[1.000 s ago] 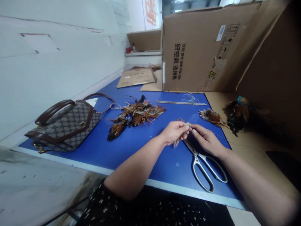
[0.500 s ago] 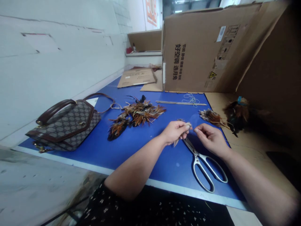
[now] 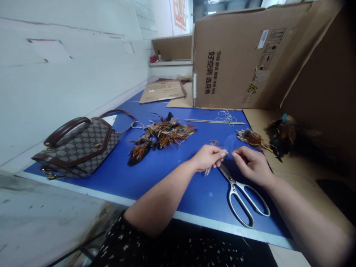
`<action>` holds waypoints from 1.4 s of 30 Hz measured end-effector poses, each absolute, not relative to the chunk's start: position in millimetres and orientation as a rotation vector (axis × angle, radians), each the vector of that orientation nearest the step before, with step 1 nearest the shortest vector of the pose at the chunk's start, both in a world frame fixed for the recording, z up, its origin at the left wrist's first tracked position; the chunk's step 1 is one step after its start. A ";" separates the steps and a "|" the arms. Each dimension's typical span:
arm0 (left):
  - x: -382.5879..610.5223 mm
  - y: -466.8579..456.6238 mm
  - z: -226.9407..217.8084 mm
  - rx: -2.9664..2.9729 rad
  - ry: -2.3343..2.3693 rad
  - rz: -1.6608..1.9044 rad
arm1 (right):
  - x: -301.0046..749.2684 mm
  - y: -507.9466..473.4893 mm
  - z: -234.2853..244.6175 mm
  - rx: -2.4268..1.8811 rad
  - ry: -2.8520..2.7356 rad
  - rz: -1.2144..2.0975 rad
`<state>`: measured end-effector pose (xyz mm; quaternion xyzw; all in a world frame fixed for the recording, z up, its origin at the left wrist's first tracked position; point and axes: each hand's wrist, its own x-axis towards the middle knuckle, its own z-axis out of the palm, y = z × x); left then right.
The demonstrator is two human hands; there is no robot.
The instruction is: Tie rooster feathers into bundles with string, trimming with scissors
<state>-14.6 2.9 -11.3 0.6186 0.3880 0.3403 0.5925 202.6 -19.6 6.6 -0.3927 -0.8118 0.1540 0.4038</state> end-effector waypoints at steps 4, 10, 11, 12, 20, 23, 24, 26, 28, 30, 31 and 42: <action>-17.3 -2.2 -7.1 1.630 0.900 0.643 | 201.6 -22.1 10.9 -0.919 -2.183 0.364; -22.4 -11.0 4.0 1.775 0.682 0.506 | 202.6 -16.8 8.4 -0.888 -2.206 0.401; -21.9 -11.2 4.5 1.746 0.654 0.527 | 202.7 -15.9 8.0 -0.908 -2.188 0.401; -21.0 -11.1 4.7 1.701 0.644 0.565 | 202.7 -15.2 7.7 -0.932 -2.167 0.399; -12.4 -3.7 -1.7 1.502 0.901 0.894 | 203.4 -14.5 2.9 -1.025 -2.135 0.340; -10.2 -2.5 -5.7 1.572 1.010 0.906 | 201.7 -16.2 0.3 -0.979 -2.224 0.337; -9.5 -2.3 -7.0 1.605 1.038 0.900 | 201.3 -16.7 -0.2 -0.960 -2.260 0.332; -8.4 -1.9 -9.0 1.730 1.060 0.899 | 201.0 -17.3 -0.7 -0.927 -2.320 0.324; -8.1 -1.5 -10.0 1.918 1.020 0.915 | 201.9 -16.9 -0.9 -0.915 -2.355 0.308; -8.7 -1.5 -9.7 2.062 0.943 0.913 | 203.6 -15.3 -0.9 -0.929 -2.368 0.283; -9.3 -1.9 -8.9 2.095 0.904 0.898 | 204.5 -14.1 -0.9 -0.938 -2.367 0.275; -6.5 -11.7 0.0 1.562 0.819 0.840 | 203.9 -13.3 1.4 -0.979 -2.084 0.470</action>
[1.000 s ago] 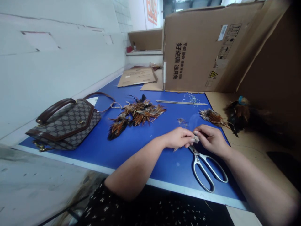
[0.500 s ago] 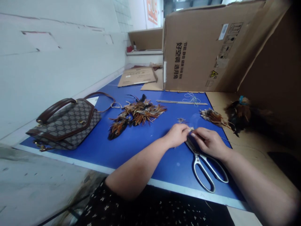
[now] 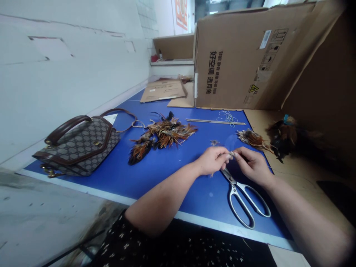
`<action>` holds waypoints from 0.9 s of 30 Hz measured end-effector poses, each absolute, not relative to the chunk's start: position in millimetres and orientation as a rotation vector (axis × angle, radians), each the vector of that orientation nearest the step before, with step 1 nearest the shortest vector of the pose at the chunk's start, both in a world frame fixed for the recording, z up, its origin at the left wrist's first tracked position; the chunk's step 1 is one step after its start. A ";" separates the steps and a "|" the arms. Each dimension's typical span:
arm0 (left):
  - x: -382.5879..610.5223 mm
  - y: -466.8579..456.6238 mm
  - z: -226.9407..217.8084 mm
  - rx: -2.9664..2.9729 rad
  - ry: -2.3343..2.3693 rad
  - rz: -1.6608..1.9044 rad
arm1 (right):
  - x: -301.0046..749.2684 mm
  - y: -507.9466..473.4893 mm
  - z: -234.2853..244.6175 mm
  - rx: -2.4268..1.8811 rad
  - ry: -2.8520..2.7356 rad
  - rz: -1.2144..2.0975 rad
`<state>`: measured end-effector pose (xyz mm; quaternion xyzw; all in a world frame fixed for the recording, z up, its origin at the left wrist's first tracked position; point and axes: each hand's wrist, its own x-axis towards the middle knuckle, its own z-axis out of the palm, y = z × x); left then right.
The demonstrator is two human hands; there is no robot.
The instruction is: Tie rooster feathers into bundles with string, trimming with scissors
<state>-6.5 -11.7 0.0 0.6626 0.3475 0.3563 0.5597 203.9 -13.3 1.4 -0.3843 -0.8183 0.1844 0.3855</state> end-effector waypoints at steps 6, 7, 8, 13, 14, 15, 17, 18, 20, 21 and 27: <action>-1.2 -4.2 -13.5 1.575 0.969 1.090 | 201.5 -14.6 -5.4 -0.916 -2.216 0.327; -0.3 -3.9 -14.7 1.563 0.973 1.105 | 200.5 -15.0 -6.2 -0.902 -2.235 0.304; 0.6 -3.9 -15.3 1.546 0.973 1.117 | 199.3 -15.8 -6.9 -0.890 -2.249 0.283; 4.7 -8.3 -9.7 1.406 0.923 1.176 | 191.4 -23.6 -7.9 -0.898 -2.249 0.288; 5.0 -9.3 -7.7 1.365 0.910 1.176 | 189.8 -25.3 -7.9 -0.913 -2.233 0.315; 5.3 -10.2 -5.8 1.322 0.899 1.172 | 188.2 -26.9 -7.9 -0.929 -2.211 0.341; 5.7 -11.4 -2.7 1.233 0.881 1.169 | 185.5 -29.0 -8.3 -0.954 -2.159 0.376; 6.0 -11.8 -1.6 1.191 0.872 1.170 | 184.6 -29.6 -8.9 -0.965 -2.137 0.382; 7.0 -12.2 -0.4 1.111 0.844 1.174 | 183.7 -29.4 -11.1 -0.994 -2.112 0.381; 7.6 -12.3 -0.1 1.074 0.825 1.174 | 183.8 -28.8 -12.7 -1.009 -2.108 0.376; 9.6 -14.2 3.5 0.973 0.735 1.158 | 190.5 -20.9 -21.3 -1.061 -2.172 0.294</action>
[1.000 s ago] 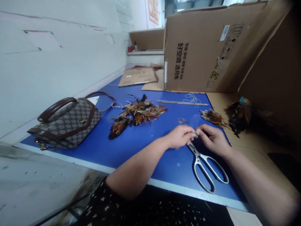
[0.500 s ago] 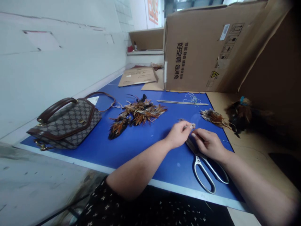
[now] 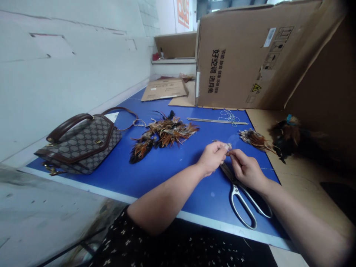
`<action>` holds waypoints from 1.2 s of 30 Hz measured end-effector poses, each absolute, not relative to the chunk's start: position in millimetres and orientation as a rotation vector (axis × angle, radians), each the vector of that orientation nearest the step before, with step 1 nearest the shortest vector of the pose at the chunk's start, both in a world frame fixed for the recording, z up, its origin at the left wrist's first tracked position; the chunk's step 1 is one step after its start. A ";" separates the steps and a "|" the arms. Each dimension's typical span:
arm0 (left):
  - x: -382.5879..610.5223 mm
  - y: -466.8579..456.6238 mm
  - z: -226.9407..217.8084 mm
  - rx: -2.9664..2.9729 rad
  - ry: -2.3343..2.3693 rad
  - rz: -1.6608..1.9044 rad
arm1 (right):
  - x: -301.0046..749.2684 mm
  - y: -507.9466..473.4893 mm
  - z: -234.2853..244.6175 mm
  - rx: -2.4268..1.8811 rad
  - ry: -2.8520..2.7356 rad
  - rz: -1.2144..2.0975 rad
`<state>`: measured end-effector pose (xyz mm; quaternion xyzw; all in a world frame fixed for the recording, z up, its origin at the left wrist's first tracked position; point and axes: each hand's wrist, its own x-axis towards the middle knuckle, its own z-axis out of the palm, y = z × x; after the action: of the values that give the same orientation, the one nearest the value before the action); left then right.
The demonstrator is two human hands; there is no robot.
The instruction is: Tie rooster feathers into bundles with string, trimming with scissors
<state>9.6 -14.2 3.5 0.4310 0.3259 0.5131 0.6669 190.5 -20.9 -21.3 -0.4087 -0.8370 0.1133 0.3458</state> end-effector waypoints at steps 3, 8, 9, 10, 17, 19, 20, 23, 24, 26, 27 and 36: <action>9.4 -16.1 5.9 0.958 0.673 1.151 | 193.6 -19.1 -17.9 -1.068 -2.169 0.292; 11.1 -18.2 3.9 0.983 0.645 1.174 | 189.1 -23.7 -5.6 -1.046 -2.067 0.481; 11.8 -18.3 3.0 0.993 0.656 1.185 | 186.7 -25.3 -3.5 -1.032 -2.028 0.555; 12.6 -18.3 2.1 1.002 0.669 1.200 | 184.1 -26.8 -1.5 -1.010 -1.973 0.639; 15.9 -20.0 0.1 1.048 0.771 1.224 | 174.3 -31.3 6.9 -1.005 -1.637 0.993; 16.7 -21.6 -0.2 1.054 0.782 1.203 | 176.3 -30.0 5.6 -1.044 -1.589 0.984; 17.2 -22.3 -0.5 1.053 0.780 1.199 | 177.7 -29.1 4.7 -1.057 -1.575 0.983; 19.8 -24.1 -1.8 1.026 0.756 1.208 | 180.5 -27.0 3.0 -1.062 -1.594 0.965; 21.1 -24.6 -2.2 1.006 0.749 1.217 | 180.7 -26.7 3.0 -1.058 -1.615 0.943; 23.7 -25.6 -2.5 0.957 0.740 1.234 | 180.3 -27.0 3.2 -1.047 -1.681 0.850; 25.0 -26.4 -2.3 0.935 0.735 1.240 | 180.0 -27.4 3.0 -1.046 -1.729 0.768; 28.4 -34.5 12.1 0.783 0.751 1.272 | 182.1 -28.0 -7.4 -1.001 -2.039 0.087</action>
<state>28.4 -34.5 12.1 0.3473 0.3334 0.5644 0.6705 182.1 -28.0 -7.4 -0.3994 -0.8137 0.0346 0.4209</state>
